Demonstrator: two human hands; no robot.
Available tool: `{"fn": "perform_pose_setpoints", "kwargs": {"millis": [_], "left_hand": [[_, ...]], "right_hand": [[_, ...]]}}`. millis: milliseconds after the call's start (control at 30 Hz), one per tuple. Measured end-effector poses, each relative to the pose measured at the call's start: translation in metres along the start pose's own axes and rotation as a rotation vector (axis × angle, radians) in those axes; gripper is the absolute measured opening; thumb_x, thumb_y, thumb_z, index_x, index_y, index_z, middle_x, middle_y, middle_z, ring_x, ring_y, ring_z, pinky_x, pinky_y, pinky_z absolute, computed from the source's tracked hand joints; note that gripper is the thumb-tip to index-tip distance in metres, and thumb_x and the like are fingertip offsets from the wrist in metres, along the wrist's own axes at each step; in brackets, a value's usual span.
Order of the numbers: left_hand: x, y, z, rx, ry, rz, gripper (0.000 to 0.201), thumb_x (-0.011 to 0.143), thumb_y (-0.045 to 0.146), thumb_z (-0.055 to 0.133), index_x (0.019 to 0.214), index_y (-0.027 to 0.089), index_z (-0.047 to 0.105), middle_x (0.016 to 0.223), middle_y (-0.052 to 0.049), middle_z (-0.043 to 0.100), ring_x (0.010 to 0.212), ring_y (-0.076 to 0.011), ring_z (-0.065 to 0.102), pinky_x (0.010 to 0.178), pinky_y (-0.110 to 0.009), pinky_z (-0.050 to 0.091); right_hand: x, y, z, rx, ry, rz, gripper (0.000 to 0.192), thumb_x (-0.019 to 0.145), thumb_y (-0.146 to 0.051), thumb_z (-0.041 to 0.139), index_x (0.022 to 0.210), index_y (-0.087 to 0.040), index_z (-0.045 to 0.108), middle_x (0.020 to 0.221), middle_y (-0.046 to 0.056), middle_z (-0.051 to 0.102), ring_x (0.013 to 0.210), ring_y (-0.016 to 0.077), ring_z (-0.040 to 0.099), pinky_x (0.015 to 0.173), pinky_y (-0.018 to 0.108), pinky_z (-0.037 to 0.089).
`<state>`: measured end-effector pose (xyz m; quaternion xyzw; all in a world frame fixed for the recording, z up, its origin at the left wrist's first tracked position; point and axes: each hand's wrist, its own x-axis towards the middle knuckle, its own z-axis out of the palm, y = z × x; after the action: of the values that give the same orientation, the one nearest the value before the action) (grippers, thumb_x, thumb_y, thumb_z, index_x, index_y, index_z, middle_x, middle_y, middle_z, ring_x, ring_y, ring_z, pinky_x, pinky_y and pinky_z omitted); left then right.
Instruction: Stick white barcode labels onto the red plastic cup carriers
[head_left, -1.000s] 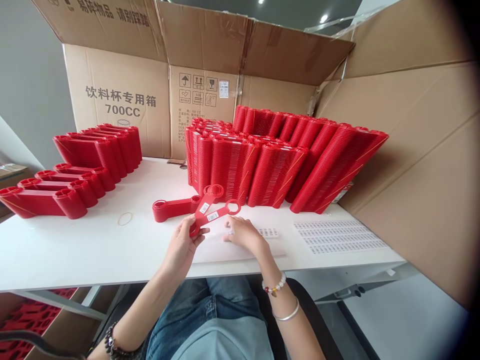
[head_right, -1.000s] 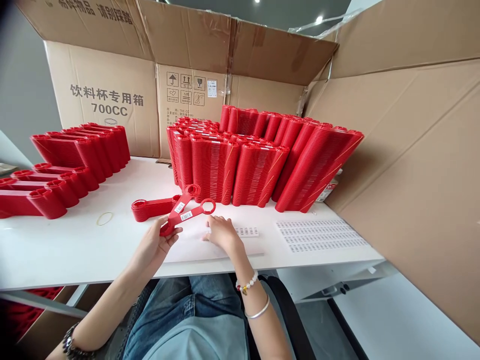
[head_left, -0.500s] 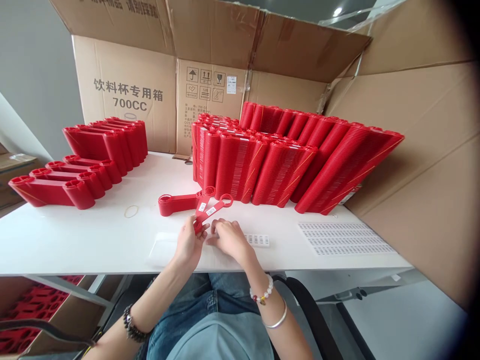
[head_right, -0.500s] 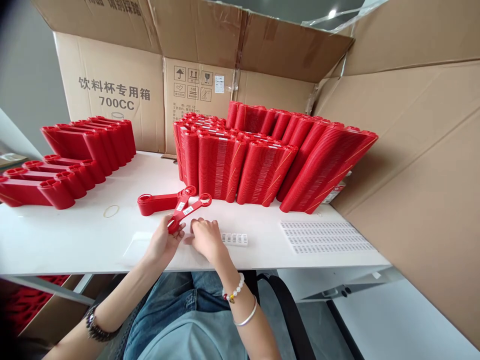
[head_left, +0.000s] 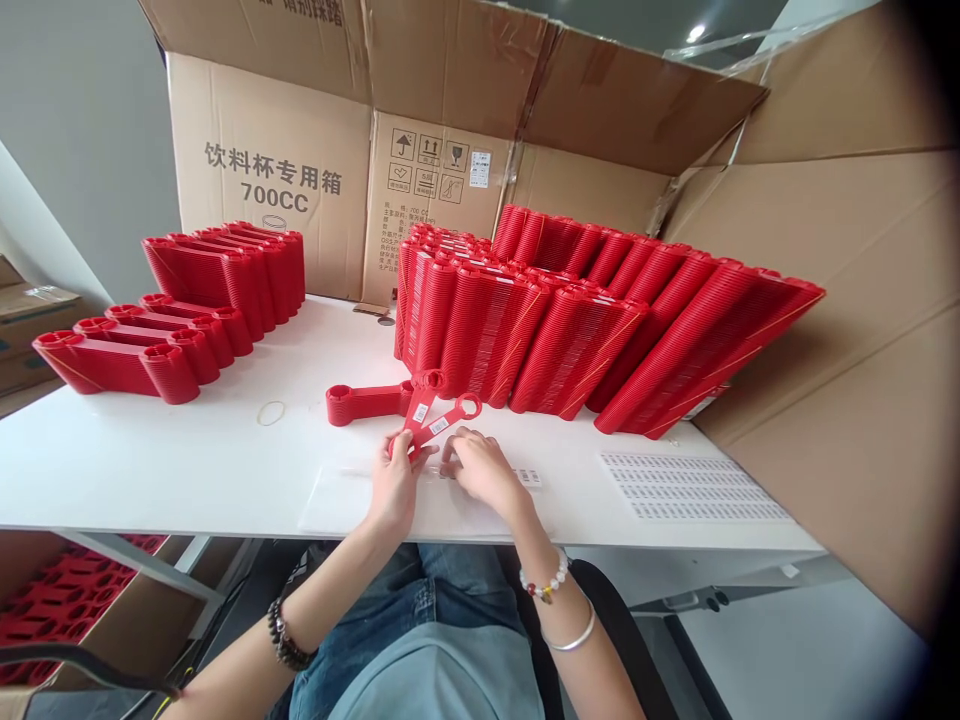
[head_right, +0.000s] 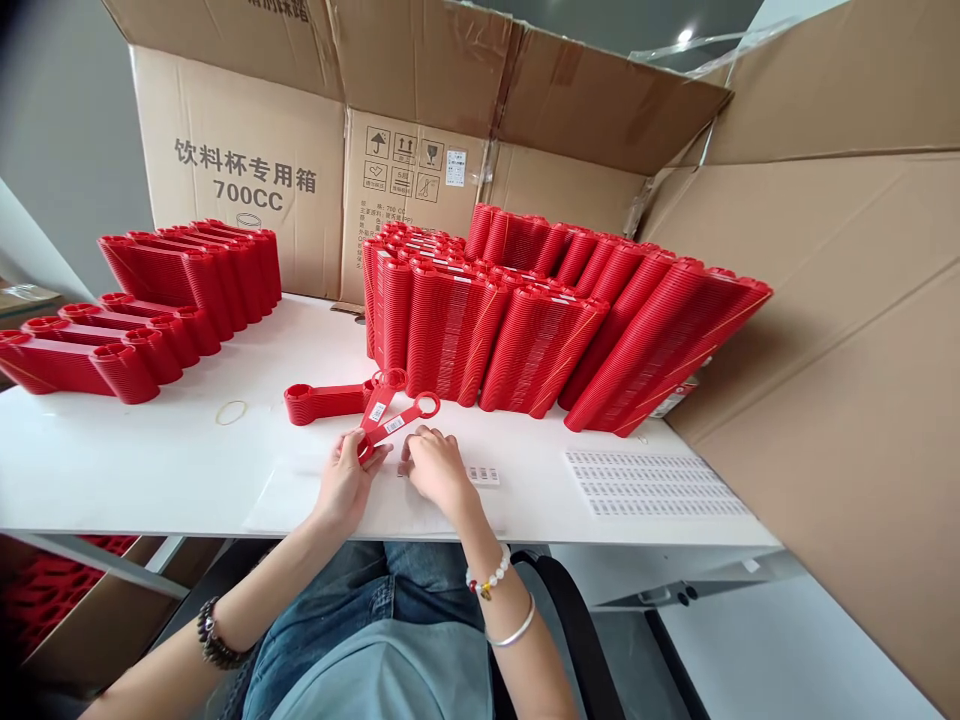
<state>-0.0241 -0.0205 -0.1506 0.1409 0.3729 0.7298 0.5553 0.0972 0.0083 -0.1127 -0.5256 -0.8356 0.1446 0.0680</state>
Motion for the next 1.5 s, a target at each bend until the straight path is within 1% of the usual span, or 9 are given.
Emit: {"fn": "perform_pose_setpoints", "kwargs": {"millis": [133,300,533,733,967,1100,1233,1333,1500], "left_hand": [[-0.004,0.001,0.002,0.033,-0.025,0.021,0.016,0.078,0.028,0.068,0.082,0.021,0.054,0.079,0.003,0.065,0.066,-0.0105,0.065,0.070,-0.025,0.051],[-0.003,0.003,0.002,0.059,-0.042,0.028,0.018,0.078,0.030,0.067,0.080,0.021,0.053,0.079,0.002,0.065,0.065,-0.0112,0.065,0.068,-0.025,0.052],[-0.001,0.002,0.001,0.064,-0.052,0.030,0.016,0.080,0.031,0.065,0.081,0.020,0.054,0.083,0.001,0.066,0.071,-0.0113,0.066,0.075,-0.026,0.053],[0.000,0.001,0.000,0.065,-0.045,0.032,0.016,0.080,0.031,0.065,0.082,0.020,0.053,0.084,0.001,0.066,0.069,-0.0106,0.065,0.076,-0.026,0.053],[0.000,0.002,-0.001,0.064,-0.037,0.009,0.017,0.080,0.031,0.066,0.081,0.020,0.053,0.087,0.001,0.065,0.070,-0.0107,0.067,0.080,-0.029,0.053],[0.000,0.003,0.000,0.050,-0.024,-0.009,0.018,0.078,0.032,0.067,0.082,0.020,0.053,0.089,0.001,0.065,0.071,-0.0108,0.068,0.084,-0.030,0.052],[0.000,0.004,0.001,0.040,-0.017,-0.022,0.021,0.077,0.033,0.069,0.082,0.021,0.053,0.087,0.001,0.066,0.071,-0.0118,0.069,0.083,-0.030,0.051],[0.000,0.004,0.000,0.032,-0.021,-0.031,0.023,0.076,0.035,0.070,0.083,0.021,0.053,0.086,0.002,0.067,0.072,-0.0127,0.069,0.082,-0.031,0.051],[0.001,0.004,-0.001,0.025,-0.030,-0.032,0.023,0.077,0.036,0.069,0.084,0.021,0.053,0.088,0.002,0.067,0.074,-0.0130,0.069,0.083,-0.031,0.050]], "right_hand": [[0.003,-0.003,-0.001,0.009,-0.012,-0.026,0.015,0.085,-0.007,0.060,0.078,-0.019,0.066,0.108,0.006,0.067,0.105,0.0219,0.060,0.089,0.034,0.039],[0.004,-0.002,-0.001,0.014,-0.011,-0.020,0.013,0.086,-0.010,0.060,0.078,-0.018,0.066,0.109,0.007,0.067,0.104,0.0226,0.060,0.090,0.035,0.040],[0.000,-0.002,0.003,0.011,0.023,-0.017,0.018,0.088,-0.011,0.060,0.104,-0.018,0.063,0.119,0.009,0.064,0.112,0.0237,0.058,0.093,0.037,0.039],[-0.002,-0.004,0.008,-0.001,0.051,-0.026,0.017,0.088,-0.006,0.053,0.088,-0.016,0.066,0.109,0.010,0.067,0.110,0.0245,0.058,0.092,0.038,0.038],[-0.005,0.007,0.003,0.054,0.119,0.022,0.011,0.087,-0.011,0.060,0.082,-0.020,0.066,0.107,0.006,0.068,0.107,0.0218,0.060,0.091,0.034,0.038],[-0.008,0.014,0.001,0.074,0.207,0.147,0.015,0.089,-0.009,0.055,0.100,-0.017,0.062,0.108,0.009,0.068,0.106,0.0232,0.060,0.089,0.035,0.039],[-0.012,0.011,0.008,0.127,0.194,0.141,0.050,0.084,-0.009,0.062,0.130,-0.018,0.045,0.098,0.003,0.071,0.095,0.0202,0.065,0.086,0.032,0.041],[-0.015,0.007,0.014,0.147,0.189,0.115,0.060,0.082,-0.006,0.062,0.136,-0.019,0.039,0.097,0.002,0.071,0.097,0.0207,0.065,0.089,0.033,0.040],[-0.017,0.002,0.022,0.164,0.220,0.090,0.060,0.082,-0.001,0.055,0.137,-0.017,0.040,0.096,0.004,0.071,0.099,0.0225,0.064,0.092,0.036,0.039]]}}
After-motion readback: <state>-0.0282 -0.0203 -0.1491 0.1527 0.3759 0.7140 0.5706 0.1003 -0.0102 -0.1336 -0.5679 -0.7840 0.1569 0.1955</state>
